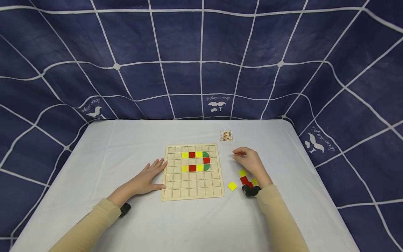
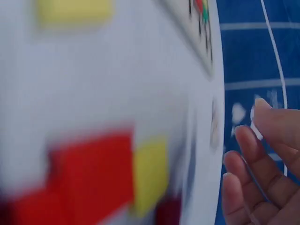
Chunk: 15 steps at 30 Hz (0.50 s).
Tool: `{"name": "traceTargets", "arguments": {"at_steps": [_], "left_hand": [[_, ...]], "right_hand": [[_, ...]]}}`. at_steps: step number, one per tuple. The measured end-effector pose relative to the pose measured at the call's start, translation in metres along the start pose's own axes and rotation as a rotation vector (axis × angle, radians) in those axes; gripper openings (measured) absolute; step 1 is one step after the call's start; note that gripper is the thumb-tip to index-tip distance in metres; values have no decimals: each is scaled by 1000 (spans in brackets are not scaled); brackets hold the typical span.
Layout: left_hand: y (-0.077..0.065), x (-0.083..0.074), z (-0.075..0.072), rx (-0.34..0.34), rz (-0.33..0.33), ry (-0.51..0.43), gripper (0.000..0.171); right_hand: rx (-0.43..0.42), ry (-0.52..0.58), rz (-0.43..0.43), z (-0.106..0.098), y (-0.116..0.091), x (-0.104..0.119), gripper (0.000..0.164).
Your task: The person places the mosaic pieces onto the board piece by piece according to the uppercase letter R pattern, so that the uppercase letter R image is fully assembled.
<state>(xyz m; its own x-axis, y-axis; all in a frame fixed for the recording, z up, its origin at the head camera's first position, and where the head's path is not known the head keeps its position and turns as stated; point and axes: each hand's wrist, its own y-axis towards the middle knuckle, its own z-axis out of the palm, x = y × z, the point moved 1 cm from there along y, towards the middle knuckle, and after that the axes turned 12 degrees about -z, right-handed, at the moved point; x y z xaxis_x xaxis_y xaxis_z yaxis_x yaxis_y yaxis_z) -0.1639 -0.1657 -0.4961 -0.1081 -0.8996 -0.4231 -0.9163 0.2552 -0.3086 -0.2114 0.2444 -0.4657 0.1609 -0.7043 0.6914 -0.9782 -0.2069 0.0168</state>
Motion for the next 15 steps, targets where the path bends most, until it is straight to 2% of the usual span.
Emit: {"name": "traceTargets", "arguments": {"at_steps": [7, 15], "left_hand": [[0, 1, 0, 5, 6, 4, 97], [2, 2, 1, -5, 15, 1, 97]], "right_hand": [[70, -33, 103, -17, -17, -32, 37], [116, -46, 172, -18, -26, -45, 37]]}}
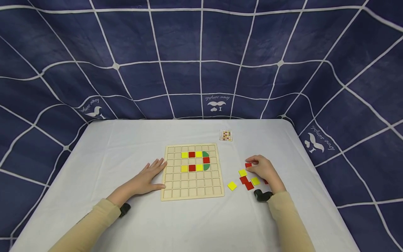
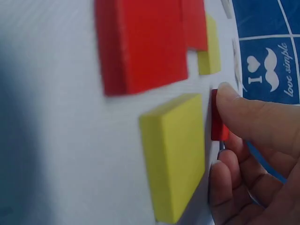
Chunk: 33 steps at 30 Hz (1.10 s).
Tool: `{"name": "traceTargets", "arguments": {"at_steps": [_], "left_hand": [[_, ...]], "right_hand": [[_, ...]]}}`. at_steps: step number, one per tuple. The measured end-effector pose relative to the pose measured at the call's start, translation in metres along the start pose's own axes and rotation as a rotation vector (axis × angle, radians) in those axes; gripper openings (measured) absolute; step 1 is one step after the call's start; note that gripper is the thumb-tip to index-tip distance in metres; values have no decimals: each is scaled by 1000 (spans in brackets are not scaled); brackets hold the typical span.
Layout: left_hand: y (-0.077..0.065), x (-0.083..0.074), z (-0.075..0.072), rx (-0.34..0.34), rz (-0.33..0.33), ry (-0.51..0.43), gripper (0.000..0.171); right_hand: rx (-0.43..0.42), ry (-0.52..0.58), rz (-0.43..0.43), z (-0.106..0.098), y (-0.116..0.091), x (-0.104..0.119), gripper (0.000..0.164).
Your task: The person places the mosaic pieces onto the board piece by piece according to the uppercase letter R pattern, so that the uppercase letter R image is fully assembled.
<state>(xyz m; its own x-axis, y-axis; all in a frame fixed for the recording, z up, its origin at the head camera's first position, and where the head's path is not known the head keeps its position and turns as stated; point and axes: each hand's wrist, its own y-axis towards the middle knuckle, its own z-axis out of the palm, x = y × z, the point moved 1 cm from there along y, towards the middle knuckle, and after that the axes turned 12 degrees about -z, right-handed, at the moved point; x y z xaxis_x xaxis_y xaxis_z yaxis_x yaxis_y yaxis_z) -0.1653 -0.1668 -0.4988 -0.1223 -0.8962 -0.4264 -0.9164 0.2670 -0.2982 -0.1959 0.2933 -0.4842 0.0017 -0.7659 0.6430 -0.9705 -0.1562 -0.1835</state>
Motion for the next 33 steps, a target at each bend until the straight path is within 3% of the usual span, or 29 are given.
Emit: {"name": "traceTargets", "arguments": {"at_steps": [11, 19, 27, 33], "left_hand": [[0, 2, 1, 8, -11, -6, 95], [-1, 0, 0, -1, -6, -13, 95], [0, 0, 0, 4, -8, -11, 95], [0, 0, 0, 10, -3, -13, 95]], "right_hand": [[-5, -13, -37, 1, 4, 3, 28], [-95, 99, -117, 6, 16, 36, 27], [-103, 303, -199, 44, 38, 86, 21], [-61, 329, -253, 74, 53, 118, 21]]}}
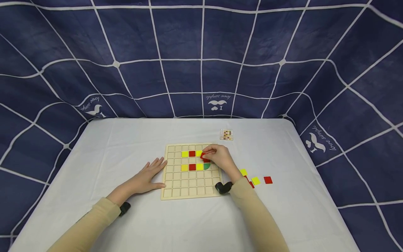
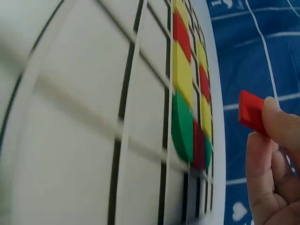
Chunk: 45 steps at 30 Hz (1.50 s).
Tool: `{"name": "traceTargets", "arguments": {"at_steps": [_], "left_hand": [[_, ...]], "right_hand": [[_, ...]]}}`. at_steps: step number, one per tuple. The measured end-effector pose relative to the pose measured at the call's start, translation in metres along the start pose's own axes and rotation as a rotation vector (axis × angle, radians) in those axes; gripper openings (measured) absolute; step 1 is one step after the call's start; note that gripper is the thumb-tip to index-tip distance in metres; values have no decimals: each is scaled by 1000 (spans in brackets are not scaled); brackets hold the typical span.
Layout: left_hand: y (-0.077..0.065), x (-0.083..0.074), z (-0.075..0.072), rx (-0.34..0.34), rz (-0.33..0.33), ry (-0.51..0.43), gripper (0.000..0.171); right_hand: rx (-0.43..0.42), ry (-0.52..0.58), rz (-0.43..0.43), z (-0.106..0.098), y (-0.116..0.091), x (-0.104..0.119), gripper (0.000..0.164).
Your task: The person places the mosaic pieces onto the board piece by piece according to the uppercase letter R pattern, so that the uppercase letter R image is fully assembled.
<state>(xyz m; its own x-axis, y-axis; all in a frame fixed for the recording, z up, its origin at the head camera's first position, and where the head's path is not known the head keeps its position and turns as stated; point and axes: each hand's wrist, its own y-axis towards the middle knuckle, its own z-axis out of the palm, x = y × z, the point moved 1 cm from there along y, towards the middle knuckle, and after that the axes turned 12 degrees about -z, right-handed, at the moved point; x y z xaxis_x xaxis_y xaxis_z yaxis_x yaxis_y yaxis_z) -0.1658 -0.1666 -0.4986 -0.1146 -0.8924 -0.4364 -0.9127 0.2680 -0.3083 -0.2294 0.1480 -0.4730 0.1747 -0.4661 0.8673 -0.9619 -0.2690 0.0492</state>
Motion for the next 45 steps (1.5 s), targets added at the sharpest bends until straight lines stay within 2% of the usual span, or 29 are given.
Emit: {"name": "traceTargets", "arguments": {"at_steps": [9, 12, 17, 26, 35, 40, 45], "left_hand": [[0, -1, 0, -6, -1, 15, 96], [0, -1, 0, 1, -5, 12, 96], [0, -1, 0, 3, -10, 12, 96], [1, 0, 0, 2, -2, 14, 95], [-1, -2, -2, 5, -12, 7, 95], [-2, -3, -3, 3, -9, 10, 95], [-2, -3, -2, 2, -6, 6, 94]], "right_hand": [[50, 38, -32, 43, 17, 14, 17], [64, 38, -32, 52, 20, 16, 15], [91, -33, -65, 59, 25, 18, 11], [151, -226, -128, 64, 28, 22, 8], [171, -326, -189, 69, 26, 27, 7], [179, -296, -173, 65, 22, 27, 10], [131, -204, -155, 45, 15, 24, 13]]}}
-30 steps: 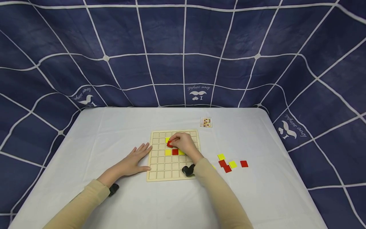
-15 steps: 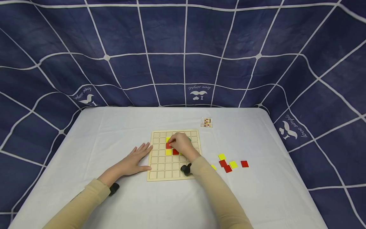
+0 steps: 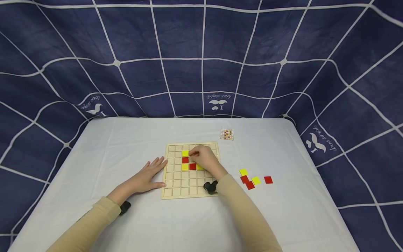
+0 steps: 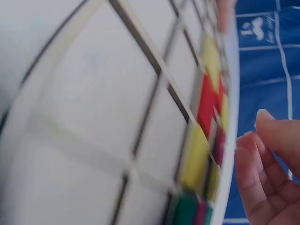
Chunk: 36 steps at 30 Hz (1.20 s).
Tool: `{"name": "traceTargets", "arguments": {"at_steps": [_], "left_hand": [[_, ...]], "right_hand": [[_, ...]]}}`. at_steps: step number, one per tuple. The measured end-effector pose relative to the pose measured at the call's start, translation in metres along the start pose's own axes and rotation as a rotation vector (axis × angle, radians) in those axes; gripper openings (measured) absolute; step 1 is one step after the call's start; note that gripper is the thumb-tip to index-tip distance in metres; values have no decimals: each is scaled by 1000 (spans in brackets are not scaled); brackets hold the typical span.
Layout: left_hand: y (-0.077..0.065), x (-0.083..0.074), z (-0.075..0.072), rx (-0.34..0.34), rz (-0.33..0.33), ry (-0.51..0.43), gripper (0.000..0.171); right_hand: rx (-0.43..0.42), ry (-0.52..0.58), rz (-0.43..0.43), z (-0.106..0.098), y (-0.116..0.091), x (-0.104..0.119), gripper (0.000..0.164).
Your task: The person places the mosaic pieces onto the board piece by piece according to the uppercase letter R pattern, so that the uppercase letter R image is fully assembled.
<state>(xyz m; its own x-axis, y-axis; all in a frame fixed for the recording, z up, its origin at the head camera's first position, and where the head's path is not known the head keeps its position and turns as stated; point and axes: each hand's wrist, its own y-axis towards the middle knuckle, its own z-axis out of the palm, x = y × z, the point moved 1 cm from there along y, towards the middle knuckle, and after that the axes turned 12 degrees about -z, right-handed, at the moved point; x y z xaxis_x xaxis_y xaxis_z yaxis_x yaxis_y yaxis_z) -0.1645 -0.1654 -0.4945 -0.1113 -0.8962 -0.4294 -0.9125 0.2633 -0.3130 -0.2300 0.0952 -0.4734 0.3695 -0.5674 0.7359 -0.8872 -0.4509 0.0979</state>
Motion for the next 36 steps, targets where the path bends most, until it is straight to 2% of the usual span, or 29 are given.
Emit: {"name": "traceTargets", "arguments": {"at_steps": [9, 16, 27, 30, 36], "left_hand": [[2, 1, 0, -1, 1, 11, 94], [3, 2, 0, -5, 9, 17, 95], [2, 1, 1, 3, -2, -2, 94], [2, 2, 2, 0, -3, 1, 95], [2, 2, 3, -11, 0, 5, 96]], "right_hand": [[-53, 61, 84, -53, -48, -26, 23], [-11, 33, 135, -85, -92, -50, 24], [-3, -134, 166, -97, -142, -69, 22], [8, -173, 153, -96, -150, -72, 24], [10, -204, 180, -92, -153, -76, 25]]}}
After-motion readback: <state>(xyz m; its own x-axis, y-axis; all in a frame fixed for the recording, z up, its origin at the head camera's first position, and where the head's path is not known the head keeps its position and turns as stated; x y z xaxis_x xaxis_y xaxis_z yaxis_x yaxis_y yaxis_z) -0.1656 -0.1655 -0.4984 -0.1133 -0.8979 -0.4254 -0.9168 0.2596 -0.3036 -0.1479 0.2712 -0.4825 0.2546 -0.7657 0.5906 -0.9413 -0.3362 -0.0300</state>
